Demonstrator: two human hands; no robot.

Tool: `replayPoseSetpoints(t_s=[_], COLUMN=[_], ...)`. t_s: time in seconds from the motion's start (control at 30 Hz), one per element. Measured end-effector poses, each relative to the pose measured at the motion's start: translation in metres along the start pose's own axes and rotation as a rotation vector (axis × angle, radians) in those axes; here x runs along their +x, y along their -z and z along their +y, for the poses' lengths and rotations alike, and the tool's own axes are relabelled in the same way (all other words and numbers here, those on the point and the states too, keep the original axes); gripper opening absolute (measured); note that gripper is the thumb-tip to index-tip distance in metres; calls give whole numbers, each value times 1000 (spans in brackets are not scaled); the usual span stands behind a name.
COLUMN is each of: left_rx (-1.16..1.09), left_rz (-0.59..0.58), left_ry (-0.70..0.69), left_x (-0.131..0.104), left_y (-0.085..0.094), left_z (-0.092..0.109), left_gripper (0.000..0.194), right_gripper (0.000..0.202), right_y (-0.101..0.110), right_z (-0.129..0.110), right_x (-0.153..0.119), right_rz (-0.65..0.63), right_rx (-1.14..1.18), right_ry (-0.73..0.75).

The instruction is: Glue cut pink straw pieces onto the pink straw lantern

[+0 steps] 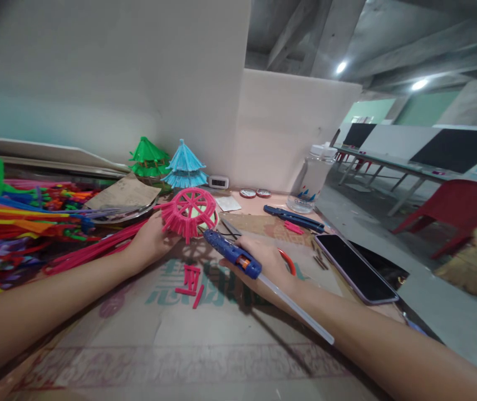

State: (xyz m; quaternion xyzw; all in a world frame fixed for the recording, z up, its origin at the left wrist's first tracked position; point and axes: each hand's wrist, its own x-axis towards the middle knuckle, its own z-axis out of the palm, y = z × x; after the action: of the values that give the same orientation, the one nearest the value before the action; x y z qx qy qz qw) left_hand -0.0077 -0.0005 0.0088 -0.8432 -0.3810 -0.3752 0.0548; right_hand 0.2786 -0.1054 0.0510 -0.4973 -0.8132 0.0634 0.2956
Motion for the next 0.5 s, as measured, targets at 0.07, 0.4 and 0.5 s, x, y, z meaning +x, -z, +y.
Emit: replayPoseSetpoints(t_s=[0.07, 0.4, 0.5], left_rx=[-37, -361, -338], left_rz=[11, 4, 2], left_ry=[34, 139, 135], left_x=[0, -1, -2], left_y=[-1, -5, -6], left_z=[0, 2, 1], left_gripper=[20, 29, 30], right_gripper=[22, 38, 44], right_y=[-2, 12, 27], right_z=[3, 0, 9], right_x=[-1, 11, 45], right_rz=[-1, 317, 318], right_rx=[26, 506, 413], right_ry=[12, 4, -82])
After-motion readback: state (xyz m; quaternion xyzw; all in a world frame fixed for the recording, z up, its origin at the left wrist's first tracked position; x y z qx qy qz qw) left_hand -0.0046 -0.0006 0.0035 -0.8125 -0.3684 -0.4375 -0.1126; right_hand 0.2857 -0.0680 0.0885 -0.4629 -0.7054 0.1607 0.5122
